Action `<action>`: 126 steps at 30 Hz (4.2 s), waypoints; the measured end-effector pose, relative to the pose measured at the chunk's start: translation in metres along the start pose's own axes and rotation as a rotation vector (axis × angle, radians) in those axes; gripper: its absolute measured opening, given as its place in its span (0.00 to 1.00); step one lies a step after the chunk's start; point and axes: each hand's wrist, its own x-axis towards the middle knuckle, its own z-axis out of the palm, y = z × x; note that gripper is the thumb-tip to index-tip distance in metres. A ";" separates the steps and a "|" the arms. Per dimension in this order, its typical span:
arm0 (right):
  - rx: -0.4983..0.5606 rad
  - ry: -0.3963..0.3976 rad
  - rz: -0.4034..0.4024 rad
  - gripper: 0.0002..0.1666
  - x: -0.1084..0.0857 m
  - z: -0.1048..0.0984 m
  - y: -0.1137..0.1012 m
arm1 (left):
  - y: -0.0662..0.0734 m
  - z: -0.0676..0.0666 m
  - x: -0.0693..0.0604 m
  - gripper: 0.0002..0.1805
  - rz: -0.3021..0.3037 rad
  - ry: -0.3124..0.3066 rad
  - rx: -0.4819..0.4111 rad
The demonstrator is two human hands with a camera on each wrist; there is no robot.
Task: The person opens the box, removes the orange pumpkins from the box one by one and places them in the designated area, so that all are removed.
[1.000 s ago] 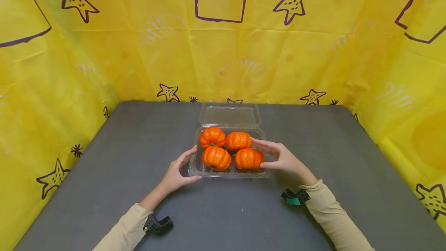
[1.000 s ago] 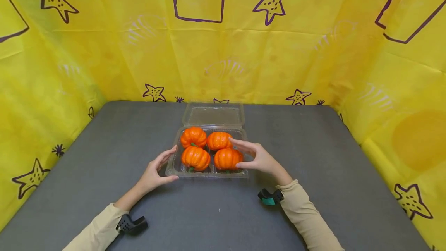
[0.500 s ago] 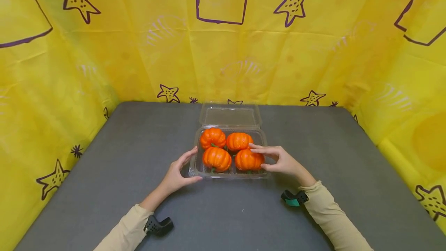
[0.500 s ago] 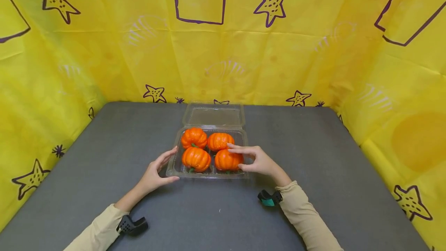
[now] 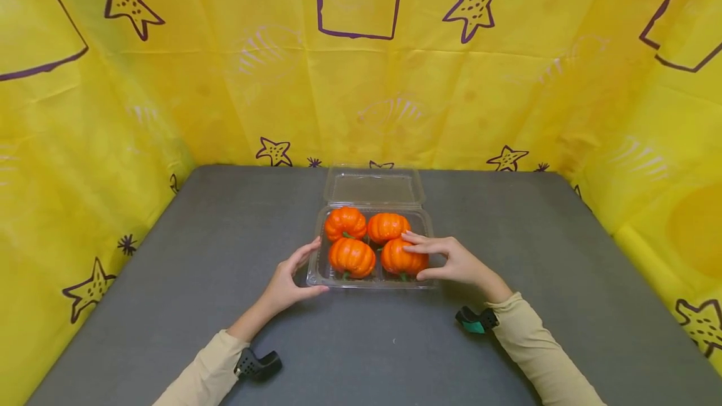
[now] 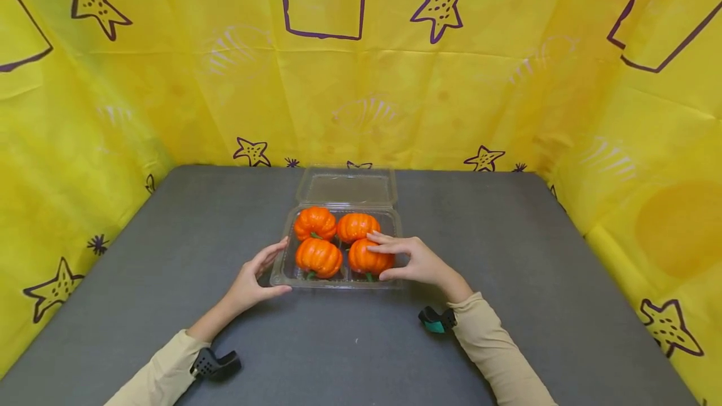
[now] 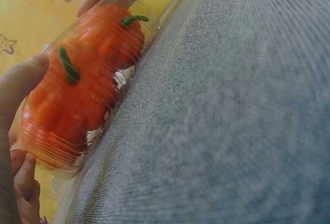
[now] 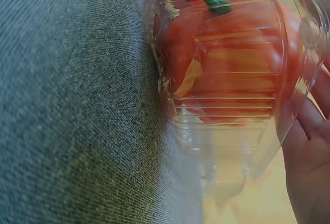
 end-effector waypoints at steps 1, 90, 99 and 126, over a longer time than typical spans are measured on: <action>-0.007 0.000 -0.002 0.31 0.000 0.000 -0.001 | 0.000 0.000 0.000 0.40 0.002 -0.001 0.002; 0.018 0.073 0.110 0.22 -0.004 -0.006 -0.003 | 0.004 0.001 0.000 0.40 0.004 -0.021 0.062; -0.097 0.137 0.003 0.30 -0.002 -0.006 -0.006 | 0.006 0.000 0.002 0.40 0.019 -0.023 0.072; 0.200 0.143 0.142 0.39 -0.005 -0.009 -0.006 | 0.003 0.000 0.000 0.40 0.007 -0.022 0.073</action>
